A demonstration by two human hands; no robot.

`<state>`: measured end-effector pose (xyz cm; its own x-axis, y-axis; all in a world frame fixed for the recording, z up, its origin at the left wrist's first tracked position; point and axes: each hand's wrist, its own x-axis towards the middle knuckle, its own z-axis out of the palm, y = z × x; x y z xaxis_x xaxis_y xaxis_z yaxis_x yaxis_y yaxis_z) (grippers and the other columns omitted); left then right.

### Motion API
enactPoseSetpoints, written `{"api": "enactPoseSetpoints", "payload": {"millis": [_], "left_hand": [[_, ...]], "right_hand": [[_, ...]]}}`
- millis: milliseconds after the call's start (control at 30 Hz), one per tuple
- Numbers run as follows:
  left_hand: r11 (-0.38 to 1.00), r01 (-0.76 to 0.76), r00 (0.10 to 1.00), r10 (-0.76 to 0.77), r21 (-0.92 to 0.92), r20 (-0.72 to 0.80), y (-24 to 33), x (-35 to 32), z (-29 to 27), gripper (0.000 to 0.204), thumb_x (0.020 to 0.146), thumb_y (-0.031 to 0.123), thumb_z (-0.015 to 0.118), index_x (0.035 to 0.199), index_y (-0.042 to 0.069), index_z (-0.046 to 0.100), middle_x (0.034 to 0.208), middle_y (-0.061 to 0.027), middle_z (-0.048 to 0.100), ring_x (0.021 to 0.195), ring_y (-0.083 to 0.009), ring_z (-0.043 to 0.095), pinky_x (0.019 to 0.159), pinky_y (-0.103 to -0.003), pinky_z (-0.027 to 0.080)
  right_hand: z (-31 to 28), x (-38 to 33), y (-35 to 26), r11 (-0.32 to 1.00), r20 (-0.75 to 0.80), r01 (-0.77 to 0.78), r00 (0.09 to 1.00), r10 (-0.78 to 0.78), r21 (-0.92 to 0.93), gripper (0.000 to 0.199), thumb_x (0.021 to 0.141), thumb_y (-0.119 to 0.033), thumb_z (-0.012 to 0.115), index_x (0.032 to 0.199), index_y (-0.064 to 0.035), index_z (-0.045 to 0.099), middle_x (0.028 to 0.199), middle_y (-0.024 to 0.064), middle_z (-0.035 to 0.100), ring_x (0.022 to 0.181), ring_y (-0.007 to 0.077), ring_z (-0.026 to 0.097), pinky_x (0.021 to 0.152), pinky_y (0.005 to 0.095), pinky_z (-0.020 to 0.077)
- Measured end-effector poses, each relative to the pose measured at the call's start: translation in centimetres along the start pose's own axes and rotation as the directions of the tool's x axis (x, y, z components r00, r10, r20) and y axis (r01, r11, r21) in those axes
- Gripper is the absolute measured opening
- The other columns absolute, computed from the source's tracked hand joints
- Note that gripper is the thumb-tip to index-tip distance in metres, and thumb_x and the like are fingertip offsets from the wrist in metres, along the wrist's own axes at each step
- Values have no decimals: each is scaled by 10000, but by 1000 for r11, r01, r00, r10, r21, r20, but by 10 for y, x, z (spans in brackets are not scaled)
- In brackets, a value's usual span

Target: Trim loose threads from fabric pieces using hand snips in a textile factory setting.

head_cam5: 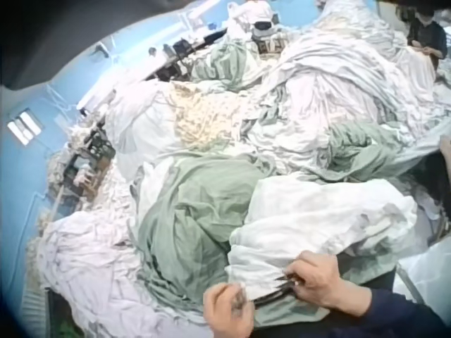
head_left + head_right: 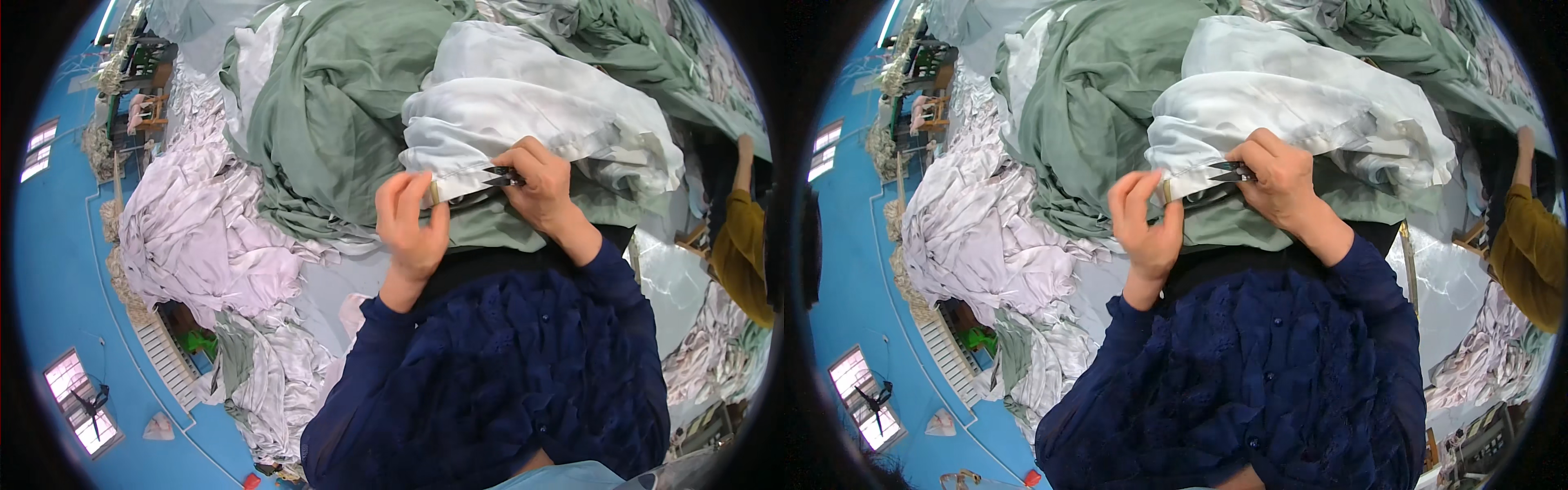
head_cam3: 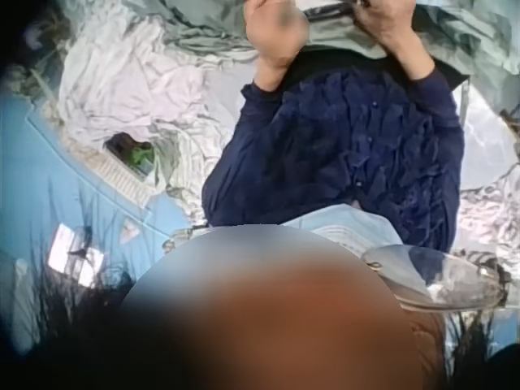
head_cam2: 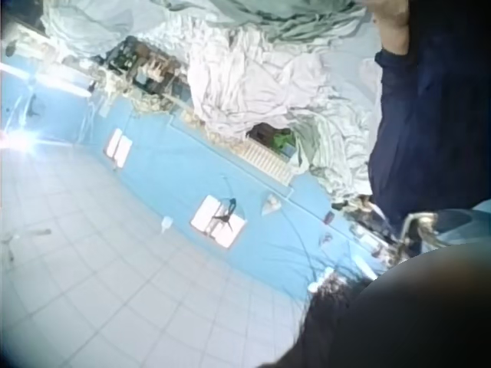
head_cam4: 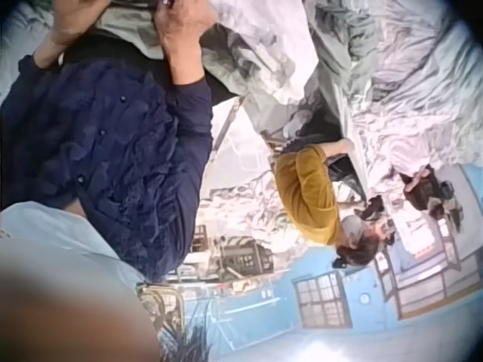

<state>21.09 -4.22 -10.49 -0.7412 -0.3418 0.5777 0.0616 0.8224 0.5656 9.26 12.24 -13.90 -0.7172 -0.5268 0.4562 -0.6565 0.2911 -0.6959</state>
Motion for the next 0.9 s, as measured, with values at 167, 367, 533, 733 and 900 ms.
{"api": "enactPoseSetpoints", "payload": {"millis": [167, 367, 533, 733, 900], "left_hand": [[326, 843, 530, -369, -428, 764, 24, -16, -8, 271, 929, 125, 666, 1156, -18, 631, 1075, -110, 663, 815, -195, 657, 694, -280, 521], [-701, 615, 246, -264, -361, 932, 24, -29, 35, 345, 971, 300, 659, 1181, 32, 613, 1067, -61, 681, 844, -158, 657, 699, -276, 505], [-382, 673, 381, -556, -634, 739, 16, -19, 45, 138, 923, 90, 705, 1044, 46, 657, 912, -44, 692, 772, -163, 662, 627, -272, 494], [57, 691, 605, -591, -721, 533, 19, -23, 44, 70, 915, -8, 663, 977, 1, 695, 870, -64, 706, 695, -130, 655, 585, -248, 500], [284, 678, 705, -513, -678, 490, 23, -29, 41, 98, 922, 3, 662, 1007, -28, 702, 871, -60, 709, 704, -100, 641, 600, -236, 506]], "right_hand": [[-5, 0, 2, 999, -82, 9, 997, -5, 45, 323, 584, 69, 735, 870, -65, 668, 828, 72, 636, 628, 210, 622, 536, 288, 472], [-13, -4, -3, 997, -77, 38, 996, -33, 60, 345, 575, 91, 733, 879, -50, 653, 793, 78, 634, 621, 209, 618, 530, 279, 473], [-14, -20, -1, 998, -52, -7, 999, 10, 56, 311, 606, 74, 748, 875, -40, 640, 760, 73, 609, 629, 206, 607, 534, 298, 463], [-41, -8, -24, 894, 222, -287, 950, 219, 344, 287, 701, 34, 768, 965, -41, 683, 863, 60, 608, 735, 148, 607, 613, 288, 459], [-20, -9, -22, 929, 149, -164, 982, 120, 333, 307, 734, 2, 790, 1031, -25, 716, 903, 71, 642, 772, 163, 642, 653, 267, 490]]}}
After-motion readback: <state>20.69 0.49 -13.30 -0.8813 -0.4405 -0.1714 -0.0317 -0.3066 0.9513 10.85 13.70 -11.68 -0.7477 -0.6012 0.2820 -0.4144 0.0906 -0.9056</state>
